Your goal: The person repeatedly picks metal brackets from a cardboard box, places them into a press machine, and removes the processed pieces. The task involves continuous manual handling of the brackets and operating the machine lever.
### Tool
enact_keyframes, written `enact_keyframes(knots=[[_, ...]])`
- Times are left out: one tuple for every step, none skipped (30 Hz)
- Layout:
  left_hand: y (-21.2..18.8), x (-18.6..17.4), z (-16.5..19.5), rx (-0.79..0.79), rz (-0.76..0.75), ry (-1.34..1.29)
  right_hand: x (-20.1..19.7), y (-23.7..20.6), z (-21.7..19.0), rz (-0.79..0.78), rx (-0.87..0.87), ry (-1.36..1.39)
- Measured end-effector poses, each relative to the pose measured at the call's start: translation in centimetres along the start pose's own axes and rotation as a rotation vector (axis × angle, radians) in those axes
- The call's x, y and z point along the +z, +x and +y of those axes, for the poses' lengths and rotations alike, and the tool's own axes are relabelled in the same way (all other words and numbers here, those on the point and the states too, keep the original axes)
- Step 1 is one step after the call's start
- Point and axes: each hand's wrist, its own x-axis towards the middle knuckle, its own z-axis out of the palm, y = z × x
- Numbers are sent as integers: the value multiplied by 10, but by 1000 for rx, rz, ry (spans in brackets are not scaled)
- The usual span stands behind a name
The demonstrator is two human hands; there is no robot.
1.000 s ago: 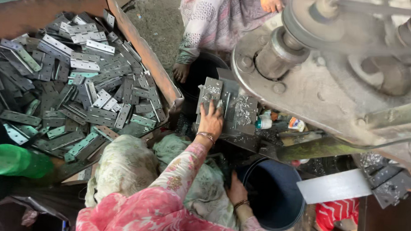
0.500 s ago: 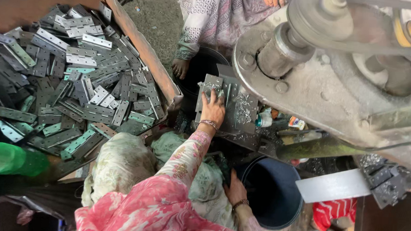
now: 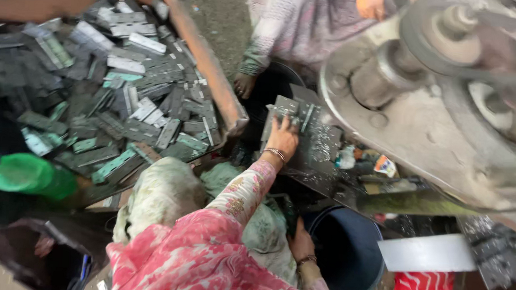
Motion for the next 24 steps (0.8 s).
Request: enact_keyframes(knots=[[-7, -2, -3, 43, -27, -9, -6, 2, 0, -50, 47, -13], [-15, -4, -10, 82, -59, -17, -13, 4, 1, -104, 91, -26], [-21, -7, -21, 99, 30, -33, -21, 6, 1, -86, 68, -66], [-30, -10, -33, 118, 115, -47, -30, 10, 0, -72, 47, -105], [-42, -11, -46, 140, 198, -62, -39, 13, -1, -100, 53, -145], [-53, -11, -62, 102, 201, -59, -48, 17, -2, -125, 64, -187], [-62, -12, -83, 72, 209, -58, -56, 21, -4, -147, 63, -200], [-70, -13, -105, 47, 222, -55, -62, 24, -6, -162, 63, -212], [-80, -12, -128, -37, 235, -49, -68, 26, -9, -174, 65, -225], [-92, -10, -154, -119, 249, -43, -71, 28, -11, -177, 68, -250], [-106, -7, -178, -198, 155, -87, -74, 29, -13, -180, 72, -273], [-123, -3, -204, -275, 62, -134, -76, 30, -14, -182, 79, -297], [-139, 1, -227, -367, -16, -180, -77, 30, -15, -181, 83, -309], [-162, 7, -247, -433, -77, -296, -78, 30, -16, -179, 87, -322], [-183, 13, -261, -477, -140, -209, -78, 29, -16, -177, 92, -335], [-207, 20, -275, -560, -173, -254, -78, 29, -15, -174, 86, -343], [-227, 28, -283, -689, -335, -195, -78, 28, -15, -172, 84, -352], [-250, 39, -286, -793, -285, -214, -78, 28, -14, -169, 82, -360], [-270, 46, -287, -865, -282, -163, -78, 27, -12, -166, 77, -362], [-285, 52, -286, -936, -278, -111, -78, 27, -11, -162, 72, -365], [-297, 59, -281, -951, -236, -65, -78, 27, -10, -159, 67, -370], [-306, 64, -276, -967, -191, -18, -78, 27, -8, -167, 71, -371], [-311, 67, -273, -983, -144, 29, -78, 28, -7, -172, 74, -372], [-312, 70, -271, -995, -141, 38, -78, 28, -7, -177, 76, -373]])
